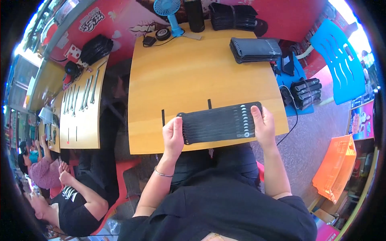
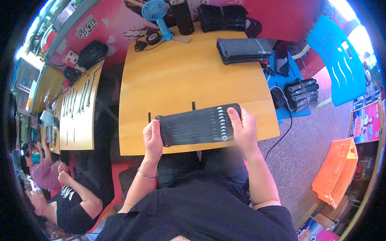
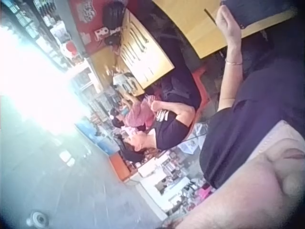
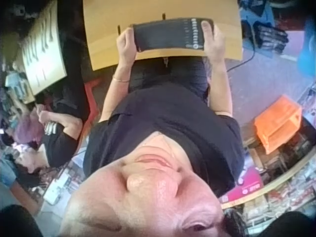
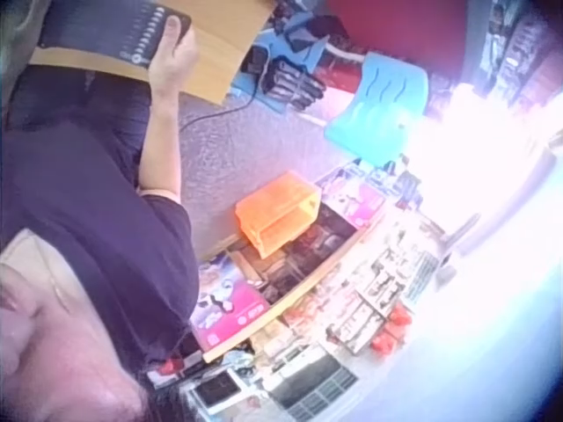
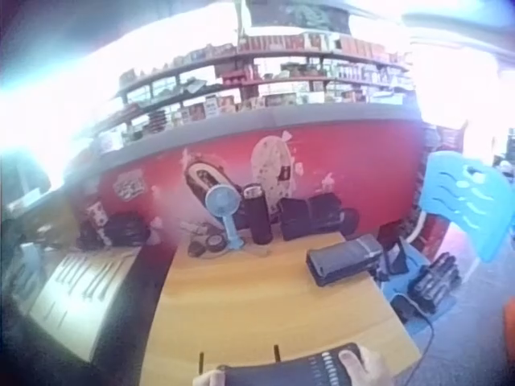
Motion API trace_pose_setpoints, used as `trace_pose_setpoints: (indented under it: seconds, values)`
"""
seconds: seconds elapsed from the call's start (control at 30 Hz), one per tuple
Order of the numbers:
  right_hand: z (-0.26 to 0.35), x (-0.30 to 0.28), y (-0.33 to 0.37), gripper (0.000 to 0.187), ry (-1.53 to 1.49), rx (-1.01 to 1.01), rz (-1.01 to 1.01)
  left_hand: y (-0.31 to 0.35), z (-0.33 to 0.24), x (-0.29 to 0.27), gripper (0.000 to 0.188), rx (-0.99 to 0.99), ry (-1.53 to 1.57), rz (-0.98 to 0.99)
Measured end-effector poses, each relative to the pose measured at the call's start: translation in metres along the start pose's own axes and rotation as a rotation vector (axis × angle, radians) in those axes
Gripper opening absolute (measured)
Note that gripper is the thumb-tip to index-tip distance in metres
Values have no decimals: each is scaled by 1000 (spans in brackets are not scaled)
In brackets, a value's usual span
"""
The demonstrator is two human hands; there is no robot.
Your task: Organizing and stacking black fabric straps onto a dual-peg mounting jig.
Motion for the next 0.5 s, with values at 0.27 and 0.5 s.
trace_pose_setpoints:
  seconds: [0.27,0.5]
  values:
    - [-4,-20,-14,37,7,-118,-109,-12,3,23,86,-426,307,386]
    - [41,-43,-22,22,336,-321,309,-17,-3,30,93,-776,487,690]
Point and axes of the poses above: each hand's wrist, its own y-axis away from the middle knuckle, its own x-axis out of the palm, z = x × y, the point moved 3 cm from there along -y, towards the middle knuckle, and after that the axes turned 3 degrees about -x, right-handed, at the moved point
